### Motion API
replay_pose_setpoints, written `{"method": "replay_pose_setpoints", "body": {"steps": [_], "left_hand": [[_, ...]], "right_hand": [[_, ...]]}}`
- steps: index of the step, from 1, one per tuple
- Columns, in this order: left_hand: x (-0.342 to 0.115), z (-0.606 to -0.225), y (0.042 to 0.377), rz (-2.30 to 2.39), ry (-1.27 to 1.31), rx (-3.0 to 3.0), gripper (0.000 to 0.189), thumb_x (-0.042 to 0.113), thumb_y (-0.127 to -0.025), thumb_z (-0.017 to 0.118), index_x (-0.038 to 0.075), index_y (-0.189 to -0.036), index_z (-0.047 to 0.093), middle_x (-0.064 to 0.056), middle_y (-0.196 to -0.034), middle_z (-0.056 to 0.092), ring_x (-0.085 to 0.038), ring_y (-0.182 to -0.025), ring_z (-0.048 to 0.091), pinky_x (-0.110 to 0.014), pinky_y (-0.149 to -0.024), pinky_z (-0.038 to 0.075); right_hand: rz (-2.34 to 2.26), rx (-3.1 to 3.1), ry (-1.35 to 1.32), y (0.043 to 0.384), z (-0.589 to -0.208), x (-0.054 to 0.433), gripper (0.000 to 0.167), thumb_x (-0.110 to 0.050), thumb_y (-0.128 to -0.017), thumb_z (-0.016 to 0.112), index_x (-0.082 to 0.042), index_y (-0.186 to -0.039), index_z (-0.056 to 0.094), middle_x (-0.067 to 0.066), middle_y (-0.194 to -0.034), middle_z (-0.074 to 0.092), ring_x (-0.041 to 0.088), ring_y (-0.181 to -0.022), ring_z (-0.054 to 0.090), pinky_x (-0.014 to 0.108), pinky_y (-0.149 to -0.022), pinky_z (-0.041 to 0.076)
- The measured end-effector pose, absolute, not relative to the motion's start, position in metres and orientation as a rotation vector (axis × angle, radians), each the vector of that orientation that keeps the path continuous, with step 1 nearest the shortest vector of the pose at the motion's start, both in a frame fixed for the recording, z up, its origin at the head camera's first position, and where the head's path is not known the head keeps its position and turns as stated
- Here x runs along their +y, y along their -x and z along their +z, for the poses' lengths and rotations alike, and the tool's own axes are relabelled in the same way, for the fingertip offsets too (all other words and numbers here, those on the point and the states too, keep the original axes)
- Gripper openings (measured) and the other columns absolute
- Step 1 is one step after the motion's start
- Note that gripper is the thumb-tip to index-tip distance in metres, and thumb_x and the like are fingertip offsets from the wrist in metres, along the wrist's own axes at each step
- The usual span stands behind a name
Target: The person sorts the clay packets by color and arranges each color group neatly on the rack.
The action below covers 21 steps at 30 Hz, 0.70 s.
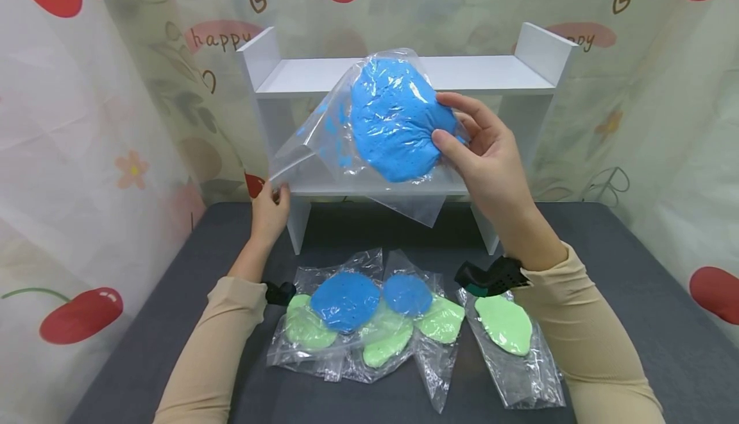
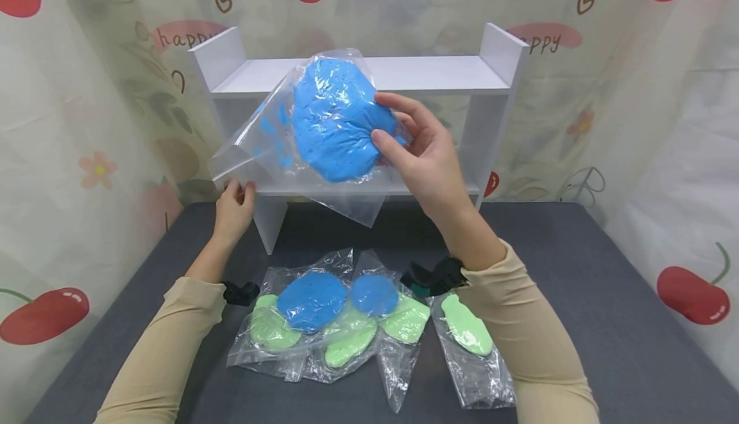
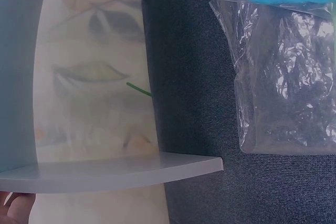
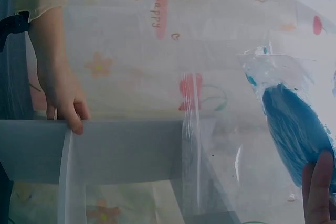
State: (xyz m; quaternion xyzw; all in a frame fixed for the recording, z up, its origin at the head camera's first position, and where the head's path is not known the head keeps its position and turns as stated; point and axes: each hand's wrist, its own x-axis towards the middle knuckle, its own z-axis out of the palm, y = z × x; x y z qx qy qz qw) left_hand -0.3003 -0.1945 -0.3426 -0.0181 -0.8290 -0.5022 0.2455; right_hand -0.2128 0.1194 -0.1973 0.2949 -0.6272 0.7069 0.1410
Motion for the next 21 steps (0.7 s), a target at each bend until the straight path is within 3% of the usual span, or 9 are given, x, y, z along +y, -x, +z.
{"method": "replay_pose_setpoints", "body": {"steps": [3,10,21], "left_hand": [[-0.194,-0.343,0.3,-1.367,0.059,-2.252,0.029,0.016,-0.097,0.043,-0.006,-0.112,0.052,-0.026,-0.13,0.053,-0.04,-0.118,0.054,-0.051,-0.089,0.05],[-0.195,-0.344,0.3,-1.396,0.075,-2.252,0.041,0.016,-0.098,0.043,0.003,-0.137,0.045,-0.02,-0.138,0.049,-0.039,-0.12,0.053,-0.049,-0.092,0.048],[-0.198,-0.347,0.302,-1.405,0.094,-2.256,0.042,0.017,-0.098,0.043,0.005,-0.138,0.044,-0.019,-0.139,0.048,-0.038,-0.121,0.053,-0.05,-0.091,0.049]], "right_hand": [[2.084,-1.792,-0.852,0.216,-0.191,0.116,0.04,-0.002,-0.089,0.057,-0.013,-0.127,0.055,0.012,-0.123,0.049,0.025,-0.108,0.055,0.024,-0.085,0.052],[2.126,-1.775,-0.858,0.227,-0.183,0.108,0.043,0.0,-0.089,0.056,-0.01,-0.131,0.051,0.013,-0.125,0.048,0.025,-0.109,0.056,0.024,-0.084,0.053],[2.154,-1.8,-0.787,0.245,-0.168,0.093,0.047,0.002,-0.089,0.056,-0.011,-0.134,0.049,0.015,-0.135,0.045,0.029,-0.114,0.055,0.031,-0.087,0.051]]}}
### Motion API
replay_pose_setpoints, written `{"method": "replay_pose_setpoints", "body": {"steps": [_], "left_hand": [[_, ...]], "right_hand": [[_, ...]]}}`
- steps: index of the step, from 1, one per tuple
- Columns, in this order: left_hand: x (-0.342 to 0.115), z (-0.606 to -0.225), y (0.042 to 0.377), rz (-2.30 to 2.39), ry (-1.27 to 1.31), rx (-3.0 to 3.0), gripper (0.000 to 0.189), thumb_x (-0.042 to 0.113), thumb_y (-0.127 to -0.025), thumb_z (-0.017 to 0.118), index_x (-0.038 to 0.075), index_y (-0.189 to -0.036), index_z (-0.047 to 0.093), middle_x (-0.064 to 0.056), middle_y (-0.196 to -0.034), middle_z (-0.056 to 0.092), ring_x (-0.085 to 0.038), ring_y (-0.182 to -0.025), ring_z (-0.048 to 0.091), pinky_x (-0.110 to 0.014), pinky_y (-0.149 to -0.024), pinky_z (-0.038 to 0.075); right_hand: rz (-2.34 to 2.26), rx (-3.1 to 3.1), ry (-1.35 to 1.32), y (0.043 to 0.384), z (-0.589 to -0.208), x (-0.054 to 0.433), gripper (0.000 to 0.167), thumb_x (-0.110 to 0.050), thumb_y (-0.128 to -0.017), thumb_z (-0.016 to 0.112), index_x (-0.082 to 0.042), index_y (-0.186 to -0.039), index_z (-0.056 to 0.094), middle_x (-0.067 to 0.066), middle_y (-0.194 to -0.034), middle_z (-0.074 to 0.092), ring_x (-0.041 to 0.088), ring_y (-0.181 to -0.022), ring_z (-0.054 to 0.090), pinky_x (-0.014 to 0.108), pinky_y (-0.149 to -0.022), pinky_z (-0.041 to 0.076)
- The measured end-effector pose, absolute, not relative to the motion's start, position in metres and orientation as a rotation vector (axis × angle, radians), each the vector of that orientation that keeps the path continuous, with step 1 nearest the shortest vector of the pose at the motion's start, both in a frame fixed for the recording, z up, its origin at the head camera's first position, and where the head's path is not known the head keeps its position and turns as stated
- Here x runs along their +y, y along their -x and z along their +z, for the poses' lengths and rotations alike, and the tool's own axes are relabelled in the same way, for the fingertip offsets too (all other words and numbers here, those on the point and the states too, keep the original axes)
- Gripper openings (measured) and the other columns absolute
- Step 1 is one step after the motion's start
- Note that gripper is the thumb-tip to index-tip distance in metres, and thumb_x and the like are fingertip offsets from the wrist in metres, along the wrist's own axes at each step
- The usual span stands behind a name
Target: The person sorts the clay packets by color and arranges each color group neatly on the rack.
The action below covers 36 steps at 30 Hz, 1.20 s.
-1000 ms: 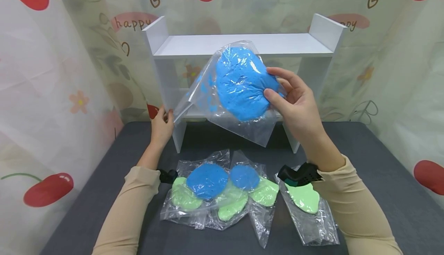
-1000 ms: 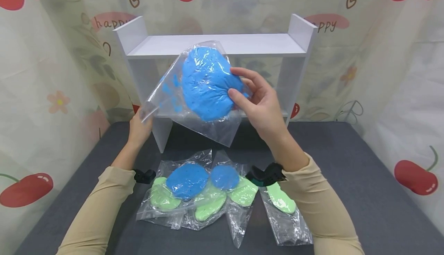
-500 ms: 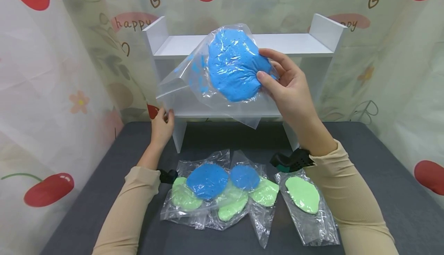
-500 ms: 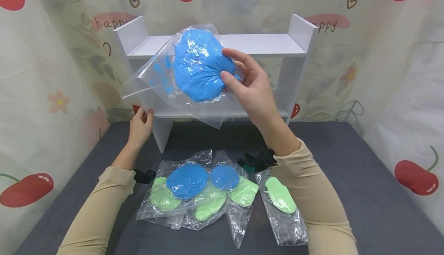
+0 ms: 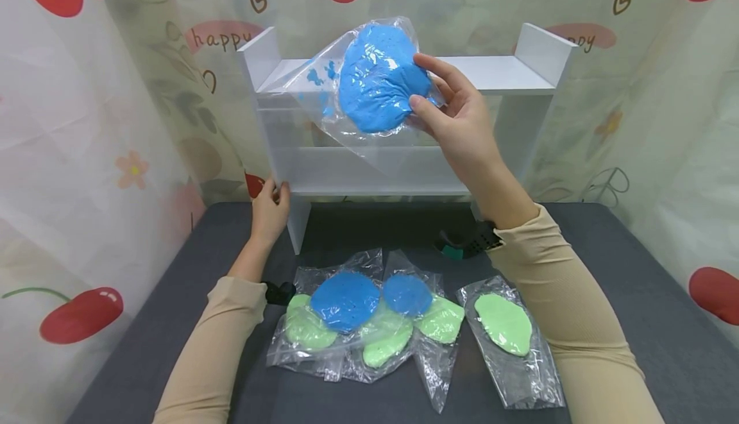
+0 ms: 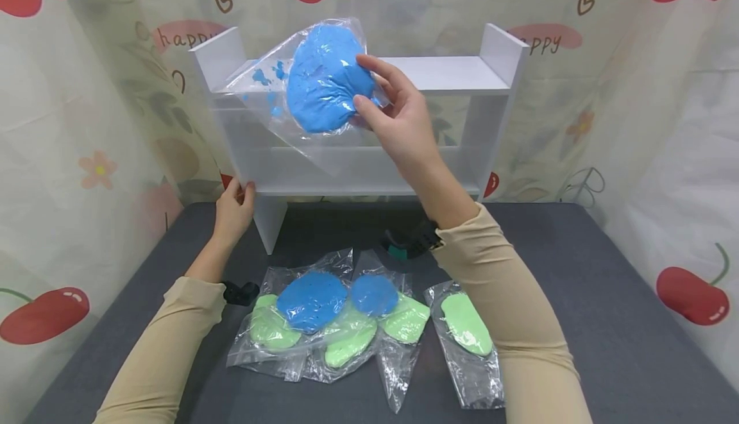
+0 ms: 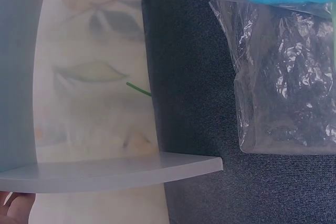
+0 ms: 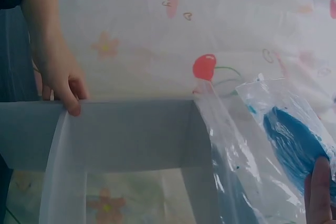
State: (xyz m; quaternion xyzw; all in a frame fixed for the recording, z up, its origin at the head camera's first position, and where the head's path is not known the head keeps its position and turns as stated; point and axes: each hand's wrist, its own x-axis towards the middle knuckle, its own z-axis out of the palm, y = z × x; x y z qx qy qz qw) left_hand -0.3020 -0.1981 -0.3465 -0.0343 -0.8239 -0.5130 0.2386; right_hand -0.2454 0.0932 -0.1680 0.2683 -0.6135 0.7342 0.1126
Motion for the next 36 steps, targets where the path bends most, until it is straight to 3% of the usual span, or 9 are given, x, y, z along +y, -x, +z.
{"method": "replay_pose_setpoints", "body": {"steps": [21,33,36], "left_hand": [[-0.197,-0.348,0.304,-1.382,0.094,-2.257,0.04,0.016,-0.098,0.042,0.003,-0.136,0.046,-0.02,-0.14,0.047,-0.04,-0.121,0.052,-0.051,-0.092,0.048],[-0.198,-0.349,0.302,-1.404,0.111,-2.218,0.041,0.025,-0.098,0.043,0.008,-0.134,0.049,-0.018,-0.137,0.05,-0.037,-0.12,0.054,-0.046,-0.092,0.05],[-0.197,-0.346,0.302,-1.4,0.08,-2.262,0.041,0.019,-0.098,0.042,0.006,-0.136,0.045,-0.018,-0.14,0.047,-0.038,-0.121,0.052,-0.051,-0.092,0.048]], "right_hand": [[2.221,-1.878,-0.675,0.282,-0.151,0.061,0.049,0.0,-0.089,0.057,-0.015,-0.135,0.048,0.011,-0.137,0.045,0.022,-0.11,0.054,0.039,-0.097,0.048],[2.265,-2.039,-0.746,0.293,-0.147,0.046,0.061,0.0,-0.089,0.057,-0.012,-0.145,0.034,0.011,-0.144,0.04,0.024,-0.124,0.05,0.037,-0.102,0.043],[2.252,-2.096,-0.749,0.294,-0.143,0.041,0.06,-0.002,-0.091,0.054,-0.012,-0.146,0.032,0.013,-0.141,0.043,0.021,-0.115,0.055,0.037,-0.102,0.043]]}}
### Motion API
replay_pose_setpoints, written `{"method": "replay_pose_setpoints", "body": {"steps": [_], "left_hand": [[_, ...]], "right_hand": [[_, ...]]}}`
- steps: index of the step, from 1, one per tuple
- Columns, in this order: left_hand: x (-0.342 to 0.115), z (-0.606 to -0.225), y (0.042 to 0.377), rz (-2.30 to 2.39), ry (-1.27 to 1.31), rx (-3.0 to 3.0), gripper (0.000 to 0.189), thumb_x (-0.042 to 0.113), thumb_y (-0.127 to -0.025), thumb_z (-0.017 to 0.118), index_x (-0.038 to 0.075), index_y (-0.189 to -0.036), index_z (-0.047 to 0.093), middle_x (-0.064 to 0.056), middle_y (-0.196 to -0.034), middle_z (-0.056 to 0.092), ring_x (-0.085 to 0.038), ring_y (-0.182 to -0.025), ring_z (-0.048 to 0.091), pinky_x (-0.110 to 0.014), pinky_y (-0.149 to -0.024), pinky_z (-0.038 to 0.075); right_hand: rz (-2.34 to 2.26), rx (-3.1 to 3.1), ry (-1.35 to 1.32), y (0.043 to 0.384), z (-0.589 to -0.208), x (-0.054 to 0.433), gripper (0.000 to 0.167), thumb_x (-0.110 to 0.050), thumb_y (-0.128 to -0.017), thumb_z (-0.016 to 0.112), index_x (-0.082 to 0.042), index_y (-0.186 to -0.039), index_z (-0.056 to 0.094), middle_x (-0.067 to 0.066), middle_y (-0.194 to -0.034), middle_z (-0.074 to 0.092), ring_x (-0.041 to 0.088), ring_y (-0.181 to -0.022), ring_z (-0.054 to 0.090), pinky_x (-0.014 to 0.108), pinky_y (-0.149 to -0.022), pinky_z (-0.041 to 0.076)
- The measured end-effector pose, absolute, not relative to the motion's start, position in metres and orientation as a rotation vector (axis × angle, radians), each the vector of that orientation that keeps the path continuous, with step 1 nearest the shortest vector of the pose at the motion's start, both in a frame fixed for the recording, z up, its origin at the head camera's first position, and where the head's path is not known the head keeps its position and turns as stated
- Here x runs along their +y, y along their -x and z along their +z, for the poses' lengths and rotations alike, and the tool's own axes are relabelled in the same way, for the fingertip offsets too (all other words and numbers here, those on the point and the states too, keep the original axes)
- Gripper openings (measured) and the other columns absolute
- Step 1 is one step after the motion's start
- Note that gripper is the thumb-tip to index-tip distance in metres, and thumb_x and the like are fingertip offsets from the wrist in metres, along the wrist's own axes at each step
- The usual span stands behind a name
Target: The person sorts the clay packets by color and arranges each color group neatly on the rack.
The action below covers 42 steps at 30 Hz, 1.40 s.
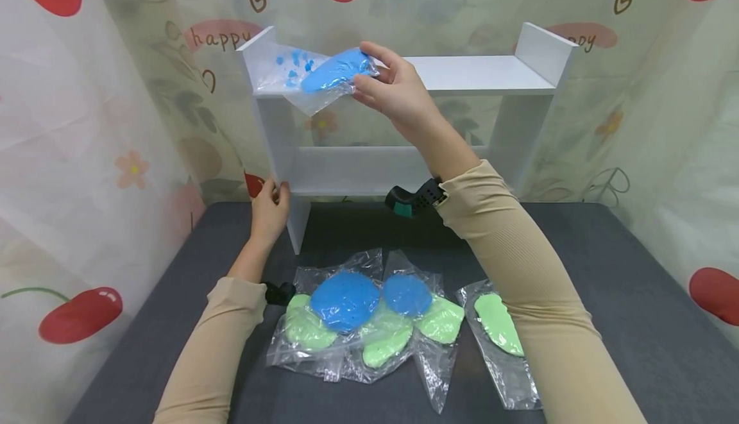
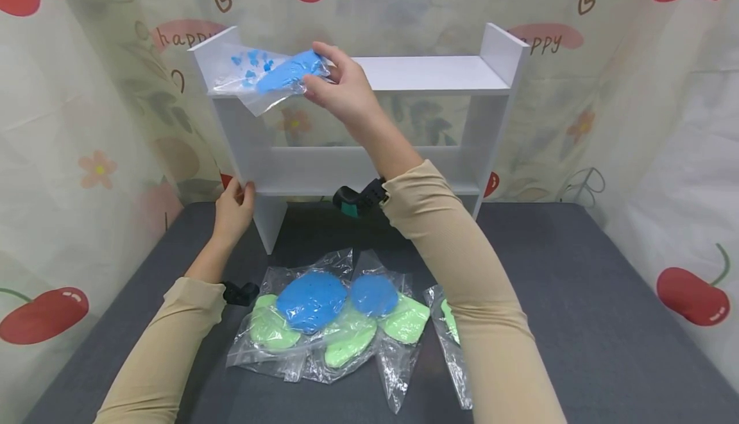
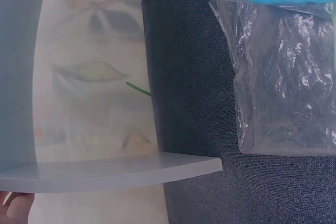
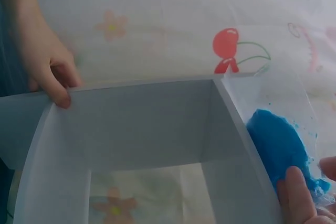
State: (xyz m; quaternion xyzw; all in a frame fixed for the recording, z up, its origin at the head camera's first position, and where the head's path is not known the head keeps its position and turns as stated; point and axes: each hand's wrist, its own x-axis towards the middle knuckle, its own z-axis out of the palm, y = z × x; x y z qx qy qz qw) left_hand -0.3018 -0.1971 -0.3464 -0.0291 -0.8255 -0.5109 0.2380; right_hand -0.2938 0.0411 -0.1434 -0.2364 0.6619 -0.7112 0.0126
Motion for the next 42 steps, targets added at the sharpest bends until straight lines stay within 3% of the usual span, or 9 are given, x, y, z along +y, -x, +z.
{"method": "replay_pose_setpoints", "body": {"steps": [6,14,19,24,31,37,42], "left_hand": [[-0.197,-0.346,0.301,-1.391,0.088,-2.277,0.042,0.019,-0.099,0.042,0.008,-0.139,0.043,-0.018,-0.141,0.046,-0.038,-0.121,0.052,-0.051,-0.092,0.048],[-0.196,-0.345,0.301,-1.38,0.095,-2.274,0.041,0.018,-0.099,0.042,0.006,-0.137,0.045,-0.019,-0.139,0.048,-0.038,-0.12,0.053,-0.051,-0.09,0.049],[-0.196,-0.344,0.301,-1.38,0.097,-2.279,0.04,0.019,-0.099,0.042,0.006,-0.137,0.045,-0.019,-0.14,0.047,-0.038,-0.12,0.054,-0.052,-0.09,0.049],[-0.196,-0.344,0.301,-1.378,0.095,-2.277,0.04,0.019,-0.099,0.042,0.006,-0.137,0.045,-0.019,-0.14,0.047,-0.039,-0.12,0.053,-0.051,-0.091,0.048],[-0.196,-0.344,0.301,-1.375,0.093,-2.276,0.042,0.019,-0.099,0.042,0.008,-0.139,0.043,-0.018,-0.14,0.047,-0.038,-0.121,0.052,-0.05,-0.092,0.048],[-0.196,-0.344,0.3,-1.378,0.092,-2.273,0.043,0.018,-0.099,0.042,0.007,-0.141,0.041,-0.019,-0.14,0.047,-0.038,-0.122,0.052,-0.05,-0.092,0.048],[-0.197,-0.344,0.3,-1.385,0.085,-2.272,0.044,0.018,-0.099,0.042,0.009,-0.142,0.04,-0.018,-0.141,0.046,-0.038,-0.122,0.052,-0.049,-0.093,0.048]], "right_hand": [[-2.209,2.117,0.669,0.297,-0.139,0.029,0.054,0.001,-0.091,0.053,-0.012,-0.141,0.039,0.015,-0.122,0.054,0.015,-0.084,0.059,0.033,-0.093,0.05],[-2.229,2.299,0.556,0.301,-0.144,0.016,0.053,-0.001,-0.085,0.063,-0.012,-0.133,0.042,0.01,-0.102,0.055,0.014,-0.077,0.061,0.026,-0.08,0.055],[-2.266,2.382,0.547,0.301,-0.147,0.012,0.049,-0.004,-0.082,0.069,-0.005,-0.125,0.047,0.006,-0.085,0.049,0.012,-0.069,0.061,0.026,-0.075,0.056],[-2.283,2.426,0.558,0.301,-0.148,0.011,0.045,-0.004,-0.082,0.069,-0.003,-0.124,0.054,0.005,-0.081,0.048,0.009,-0.062,0.063,0.024,-0.07,0.056],[-2.176,2.445,0.481,0.302,-0.146,0.013,0.047,-0.007,-0.087,0.063,-0.008,-0.133,0.053,0.005,-0.083,0.054,0.011,-0.064,0.067,0.021,-0.068,0.055],[-1.988,2.443,0.489,0.304,-0.141,0.015,0.051,-0.014,-0.091,0.058,-0.016,-0.14,0.044,0.007,-0.102,0.059,0.021,-0.088,0.069,0.024,-0.078,0.055],[-1.909,2.415,0.511,0.305,-0.138,0.014,0.054,-0.017,-0.092,0.057,-0.018,-0.143,0.039,0.009,-0.115,0.059,0.019,-0.09,0.069,0.026,-0.082,0.054]]}}
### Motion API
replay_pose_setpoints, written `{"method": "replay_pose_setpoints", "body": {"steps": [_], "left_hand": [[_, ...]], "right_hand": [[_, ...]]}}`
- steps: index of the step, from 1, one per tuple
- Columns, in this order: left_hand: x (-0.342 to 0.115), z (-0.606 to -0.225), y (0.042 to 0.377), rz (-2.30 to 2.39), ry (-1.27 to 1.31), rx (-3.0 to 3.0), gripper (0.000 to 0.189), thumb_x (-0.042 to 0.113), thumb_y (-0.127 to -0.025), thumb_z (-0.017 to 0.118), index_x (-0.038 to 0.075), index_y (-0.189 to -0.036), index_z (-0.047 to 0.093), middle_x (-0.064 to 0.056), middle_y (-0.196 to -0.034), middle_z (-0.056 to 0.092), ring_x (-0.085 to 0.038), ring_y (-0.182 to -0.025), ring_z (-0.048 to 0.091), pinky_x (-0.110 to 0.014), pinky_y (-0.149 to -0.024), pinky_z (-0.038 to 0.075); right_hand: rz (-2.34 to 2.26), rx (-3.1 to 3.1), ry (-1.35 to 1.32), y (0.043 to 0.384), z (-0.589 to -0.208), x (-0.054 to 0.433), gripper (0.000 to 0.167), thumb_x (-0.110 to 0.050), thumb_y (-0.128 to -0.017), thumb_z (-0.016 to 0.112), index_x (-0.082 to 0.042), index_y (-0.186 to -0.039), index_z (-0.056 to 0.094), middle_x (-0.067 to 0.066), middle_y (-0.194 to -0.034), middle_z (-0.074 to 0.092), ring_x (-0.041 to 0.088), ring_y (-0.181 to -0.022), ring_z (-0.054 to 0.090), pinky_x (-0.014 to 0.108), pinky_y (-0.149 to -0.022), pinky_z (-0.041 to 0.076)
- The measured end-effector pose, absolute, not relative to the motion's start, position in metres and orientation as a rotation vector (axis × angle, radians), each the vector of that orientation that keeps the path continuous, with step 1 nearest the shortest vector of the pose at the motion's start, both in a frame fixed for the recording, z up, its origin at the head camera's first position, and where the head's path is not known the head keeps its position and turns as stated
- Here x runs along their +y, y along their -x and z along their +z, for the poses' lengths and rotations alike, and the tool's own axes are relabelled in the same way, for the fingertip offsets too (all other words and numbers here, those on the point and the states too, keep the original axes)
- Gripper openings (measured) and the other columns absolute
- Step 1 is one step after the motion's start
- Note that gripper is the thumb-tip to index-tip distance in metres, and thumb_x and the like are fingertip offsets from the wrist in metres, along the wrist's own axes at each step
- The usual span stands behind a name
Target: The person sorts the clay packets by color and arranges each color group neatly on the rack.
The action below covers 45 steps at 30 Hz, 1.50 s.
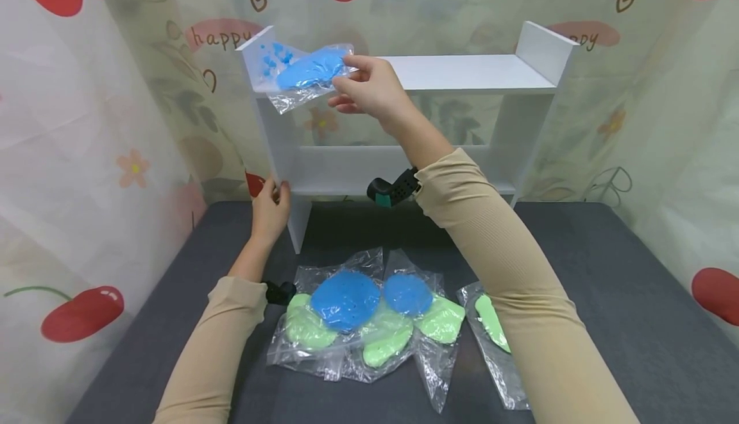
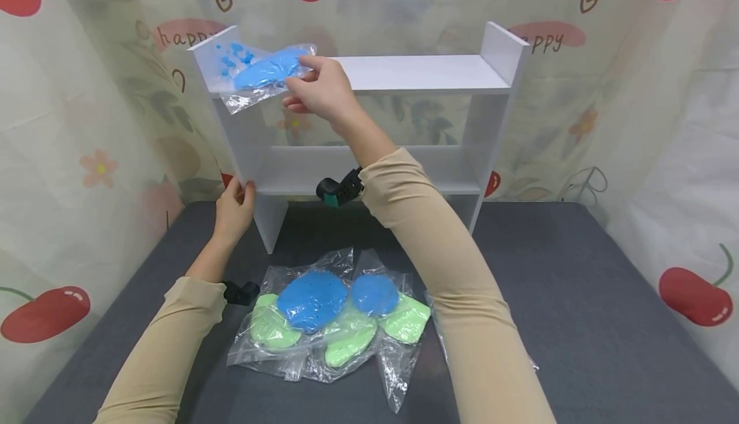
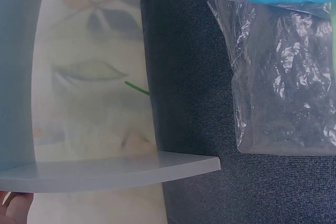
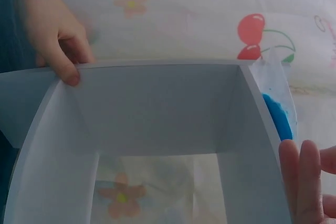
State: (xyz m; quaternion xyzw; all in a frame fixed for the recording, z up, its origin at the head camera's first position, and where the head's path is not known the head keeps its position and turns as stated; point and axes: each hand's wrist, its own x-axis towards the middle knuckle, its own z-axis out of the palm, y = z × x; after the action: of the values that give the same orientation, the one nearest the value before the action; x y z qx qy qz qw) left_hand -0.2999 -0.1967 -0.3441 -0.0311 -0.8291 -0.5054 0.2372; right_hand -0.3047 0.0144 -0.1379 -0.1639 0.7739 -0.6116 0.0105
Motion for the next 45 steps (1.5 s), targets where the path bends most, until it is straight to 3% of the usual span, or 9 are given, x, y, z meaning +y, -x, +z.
{"method": "replay_pose_setpoints", "body": {"steps": [13,22,31,38,45], "left_hand": [[-0.197,-0.346,0.301,-1.355,0.089,-2.282,0.041,0.019,-0.099,0.042,0.006,-0.138,0.044,-0.019,-0.139,0.048,-0.039,-0.12,0.053,-0.052,-0.09,0.049],[-0.196,-0.347,0.3,-1.356,0.08,-2.287,0.042,0.019,-0.099,0.041,0.007,-0.139,0.043,-0.019,-0.139,0.048,-0.039,-0.12,0.054,-0.05,-0.091,0.049],[-0.196,-0.345,0.3,-1.369,0.076,-2.278,0.041,0.018,-0.099,0.042,0.005,-0.137,0.045,-0.019,-0.139,0.048,-0.039,-0.12,0.053,-0.05,-0.092,0.048],[-0.196,-0.344,0.299,-1.372,0.066,-2.287,0.04,0.019,-0.099,0.042,0.006,-0.137,0.045,-0.019,-0.139,0.048,-0.039,-0.12,0.053,-0.051,-0.091,0.049],[-0.196,-0.345,0.299,-1.369,0.067,-2.284,0.04,0.019,-0.099,0.041,0.006,-0.137,0.045,-0.019,-0.139,0.048,-0.039,-0.12,0.054,-0.051,-0.091,0.049]], "right_hand": [[-1.853,2.399,0.556,0.304,-0.14,0.016,0.056,-0.021,-0.093,0.057,-0.021,-0.145,0.036,0.008,-0.128,0.053,0.019,-0.09,0.068,0.026,-0.085,0.053],[-1.954,2.381,0.618,0.299,-0.149,0.027,0.048,-0.017,-0.092,0.057,-0.018,-0.138,0.046,0.004,-0.101,0.055,0.018,-0.078,0.065,0.029,-0.082,0.055],[-1.987,2.351,0.713,0.29,-0.157,0.045,0.042,-0.018,-0.092,0.058,-0.017,-0.133,0.051,0.004,-0.101,0.056,0.022,-0.076,0.064,0.029,-0.078,0.056],[-1.917,2.339,0.768,0.28,-0.167,0.055,0.041,-0.02,-0.092,0.057,-0.017,-0.133,0.051,0.007,-0.111,0.054,0.022,-0.079,0.063,0.033,-0.082,0.055],[-1.791,2.362,0.837,0.268,-0.185,0.065,0.039,-0.02,-0.093,0.057,-0.017,-0.131,0.052,0.006,-0.104,0.057,0.021,-0.08,0.063,0.034,-0.08,0.055]]}}
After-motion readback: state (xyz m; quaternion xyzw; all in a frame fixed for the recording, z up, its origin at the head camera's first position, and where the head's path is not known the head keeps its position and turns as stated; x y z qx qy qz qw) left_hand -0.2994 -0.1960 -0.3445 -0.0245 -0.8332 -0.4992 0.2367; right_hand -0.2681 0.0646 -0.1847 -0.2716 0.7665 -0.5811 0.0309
